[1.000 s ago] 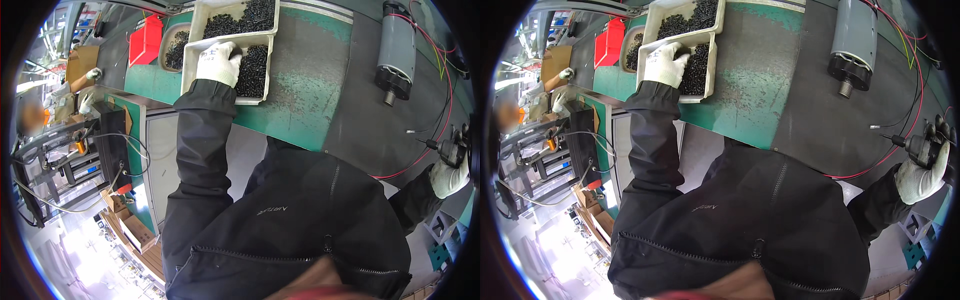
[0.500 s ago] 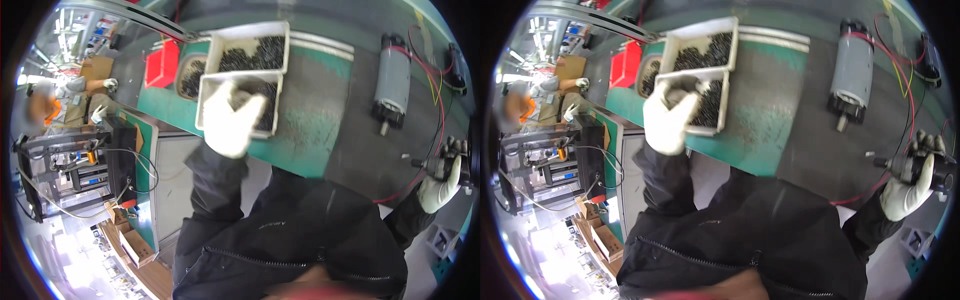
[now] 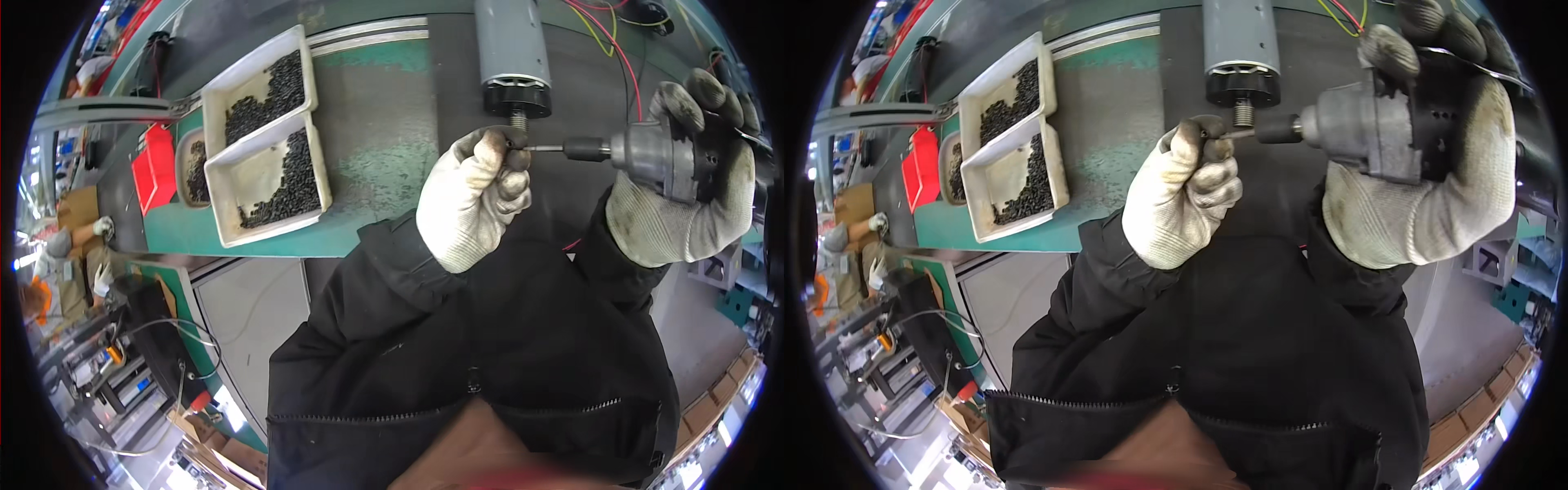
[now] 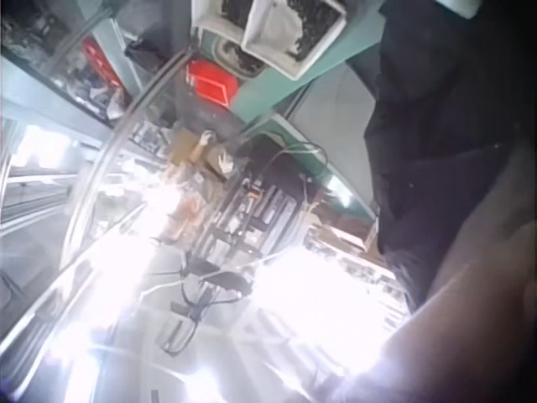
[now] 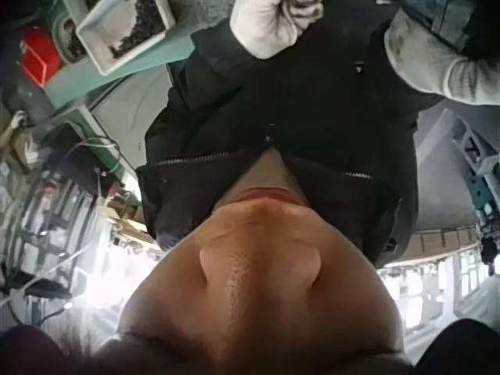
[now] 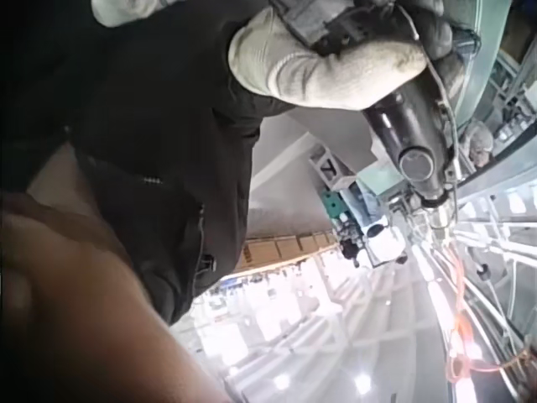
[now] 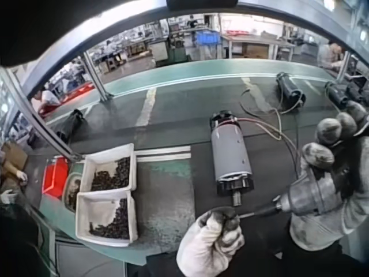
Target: Assembling electronic motors by attaching cooling fans using a power screwdriver and pliers.
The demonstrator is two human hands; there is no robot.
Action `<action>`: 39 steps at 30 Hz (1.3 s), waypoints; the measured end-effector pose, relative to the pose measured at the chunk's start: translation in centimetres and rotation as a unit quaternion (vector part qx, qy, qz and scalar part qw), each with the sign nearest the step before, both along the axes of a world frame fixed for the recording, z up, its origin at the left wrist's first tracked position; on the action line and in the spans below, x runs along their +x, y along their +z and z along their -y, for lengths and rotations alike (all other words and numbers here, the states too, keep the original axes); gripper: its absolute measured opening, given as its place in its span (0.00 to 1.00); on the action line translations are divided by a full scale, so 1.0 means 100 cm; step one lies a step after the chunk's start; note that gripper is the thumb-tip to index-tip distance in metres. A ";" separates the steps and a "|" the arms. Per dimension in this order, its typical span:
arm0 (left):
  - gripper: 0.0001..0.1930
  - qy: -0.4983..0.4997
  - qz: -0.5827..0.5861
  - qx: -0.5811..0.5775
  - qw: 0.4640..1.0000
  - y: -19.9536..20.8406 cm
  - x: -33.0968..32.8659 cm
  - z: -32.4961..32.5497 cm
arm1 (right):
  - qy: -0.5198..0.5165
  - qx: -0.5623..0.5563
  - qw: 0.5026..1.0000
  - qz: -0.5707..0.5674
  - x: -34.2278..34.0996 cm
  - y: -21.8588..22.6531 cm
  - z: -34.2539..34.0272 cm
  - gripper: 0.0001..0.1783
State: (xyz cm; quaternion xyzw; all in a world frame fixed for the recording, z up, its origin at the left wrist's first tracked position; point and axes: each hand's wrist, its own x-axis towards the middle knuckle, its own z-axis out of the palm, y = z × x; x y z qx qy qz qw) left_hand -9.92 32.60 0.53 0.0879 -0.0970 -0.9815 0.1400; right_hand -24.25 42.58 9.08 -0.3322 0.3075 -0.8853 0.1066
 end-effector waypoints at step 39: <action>0.13 -0.074 0.213 -0.294 0.929 -0.036 -0.046 -0.008 | -0.189 0.166 0.944 -0.213 -0.011 -0.047 0.043 0.28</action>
